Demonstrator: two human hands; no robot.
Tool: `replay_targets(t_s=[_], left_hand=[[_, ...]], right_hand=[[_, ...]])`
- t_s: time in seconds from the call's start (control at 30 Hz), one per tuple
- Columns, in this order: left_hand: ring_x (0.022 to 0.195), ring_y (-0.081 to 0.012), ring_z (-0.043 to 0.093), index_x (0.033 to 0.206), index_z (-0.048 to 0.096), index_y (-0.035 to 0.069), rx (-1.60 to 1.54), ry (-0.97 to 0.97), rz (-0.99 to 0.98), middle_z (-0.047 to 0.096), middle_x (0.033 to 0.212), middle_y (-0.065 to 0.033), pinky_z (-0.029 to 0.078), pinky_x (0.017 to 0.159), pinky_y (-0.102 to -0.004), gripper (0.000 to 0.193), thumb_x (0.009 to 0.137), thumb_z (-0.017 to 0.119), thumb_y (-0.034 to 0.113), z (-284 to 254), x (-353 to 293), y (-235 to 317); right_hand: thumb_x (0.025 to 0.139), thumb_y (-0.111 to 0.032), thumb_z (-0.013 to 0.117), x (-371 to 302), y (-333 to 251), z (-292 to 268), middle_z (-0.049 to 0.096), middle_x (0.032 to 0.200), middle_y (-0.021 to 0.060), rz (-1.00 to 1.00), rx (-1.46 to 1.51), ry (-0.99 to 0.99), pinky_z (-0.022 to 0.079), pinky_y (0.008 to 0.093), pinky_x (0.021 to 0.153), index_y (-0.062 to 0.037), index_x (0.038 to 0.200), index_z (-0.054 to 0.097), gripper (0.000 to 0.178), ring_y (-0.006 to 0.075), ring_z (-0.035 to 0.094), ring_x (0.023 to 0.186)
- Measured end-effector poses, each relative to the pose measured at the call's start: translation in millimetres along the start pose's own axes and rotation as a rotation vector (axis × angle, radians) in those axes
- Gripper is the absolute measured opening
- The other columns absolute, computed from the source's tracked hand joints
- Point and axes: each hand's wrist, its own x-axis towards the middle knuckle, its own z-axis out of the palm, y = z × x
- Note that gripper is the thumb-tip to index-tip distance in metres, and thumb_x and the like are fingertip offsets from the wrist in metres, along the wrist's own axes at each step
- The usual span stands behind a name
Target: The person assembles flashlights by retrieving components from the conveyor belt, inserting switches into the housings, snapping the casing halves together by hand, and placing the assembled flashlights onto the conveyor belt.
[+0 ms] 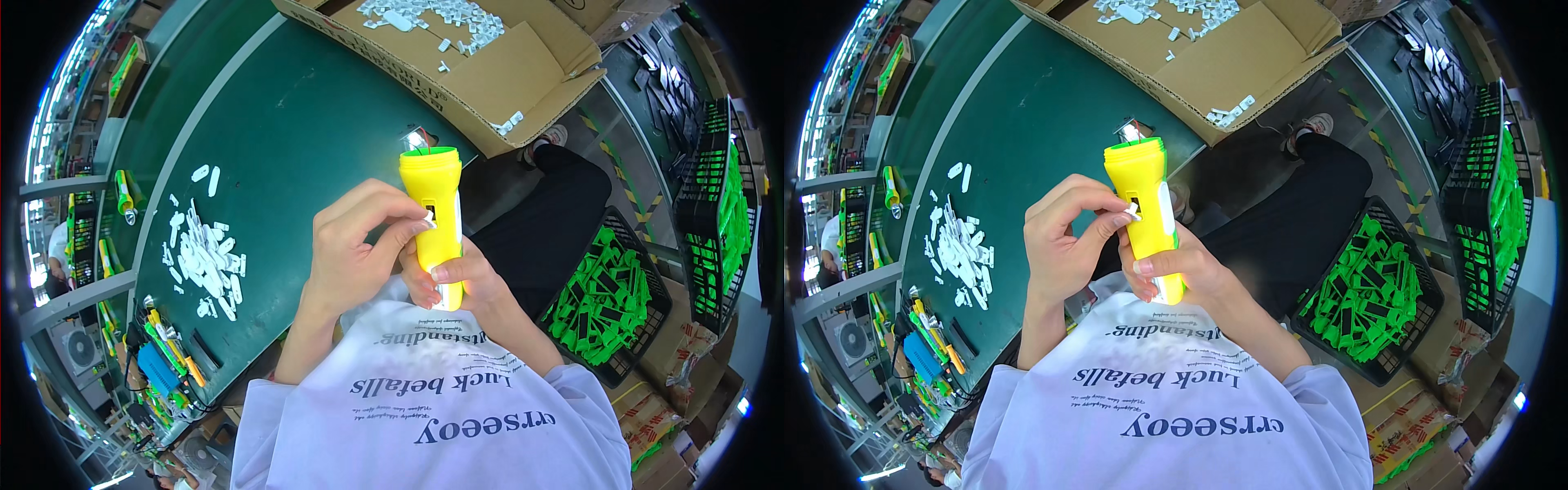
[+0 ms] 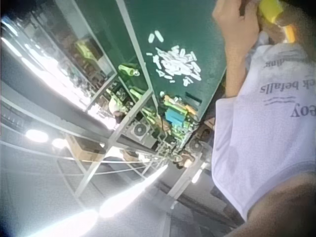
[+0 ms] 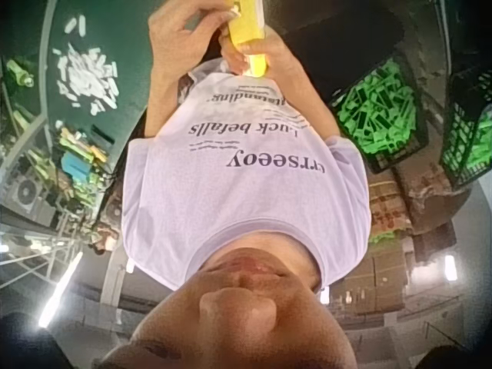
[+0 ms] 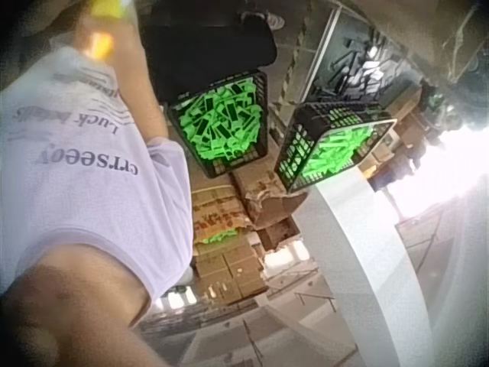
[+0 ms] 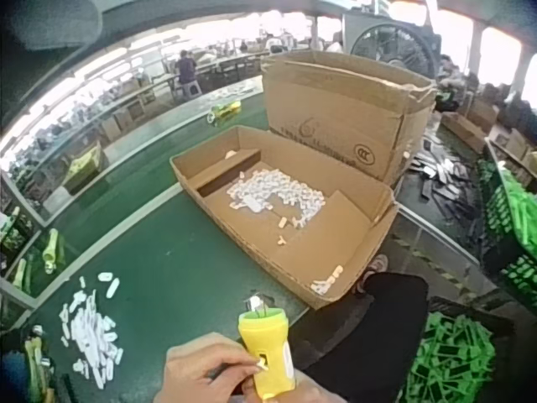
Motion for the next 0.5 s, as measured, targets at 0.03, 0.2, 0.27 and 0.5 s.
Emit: replay_targets(t_s=[0.03, 0.2, 0.27, 0.5], left_hand=[[0.069, -0.0184, 0.065, 0.085, 0.070, 0.002, 0.040, 0.002, 0.036, 0.066, 0.081, -0.0071, 0.050, 0.059, -0.0277, 0.014, 0.073, 0.073, -0.005, -0.8, 1.0, 0.9], [0.070, -0.0177, 0.064, 0.087, 0.073, 0.003, 0.133, 0.004, 0.076, 0.066, 0.079, -0.0076, 0.049, 0.059, -0.0269, 0.022, 0.069, 0.074, -0.010, -0.7, 3.5, 6.0], [0.069, -0.0173, 0.064, 0.088, 0.073, 0.003, 0.195, 0.000, 0.119, 0.065, 0.079, -0.0071, 0.049, 0.058, -0.0267, 0.023, 0.069, 0.074, -0.010, -1.9, 3.3, 7.0], [0.069, -0.0182, 0.064, 0.087, 0.072, 0.002, 0.281, -0.028, 0.155, 0.065, 0.080, -0.0073, 0.050, 0.059, -0.0269, 0.022, 0.068, 0.074, -0.010, -3.3, 4.3, 13.4]], right_hand=[[0.074, -0.009, 0.070, 0.1, 1.3, -1.0, 0.053, 0.070, 0.0100, 0.003, -0.014, -0.001, 0.046, 0.0325, 0.050, -0.0021, 0.105, 0.046, 0.039, 0.0180, 0.053, 0.053], [0.074, -0.009, 0.070, -1.1, -0.2, 1.3, 0.053, 0.069, 0.0099, 0.007, -0.030, 0.019, 0.046, 0.0320, 0.050, -0.0017, 0.104, 0.046, 0.039, 0.0178, 0.053, 0.053], [0.074, -0.009, 0.070, -1.5, -0.6, 2.6, 0.053, 0.069, 0.0098, 0.017, -0.046, 0.015, 0.046, 0.0316, 0.050, -0.0014, 0.104, 0.047, 0.038, 0.0177, 0.053, 0.053], [0.074, -0.010, 0.070, -2.3, -1.5, 2.9, 0.052, 0.068, 0.0099, 0.043, -0.033, 0.016, 0.047, 0.0312, 0.050, -0.0004, 0.103, 0.046, 0.038, 0.0174, 0.053, 0.052]])
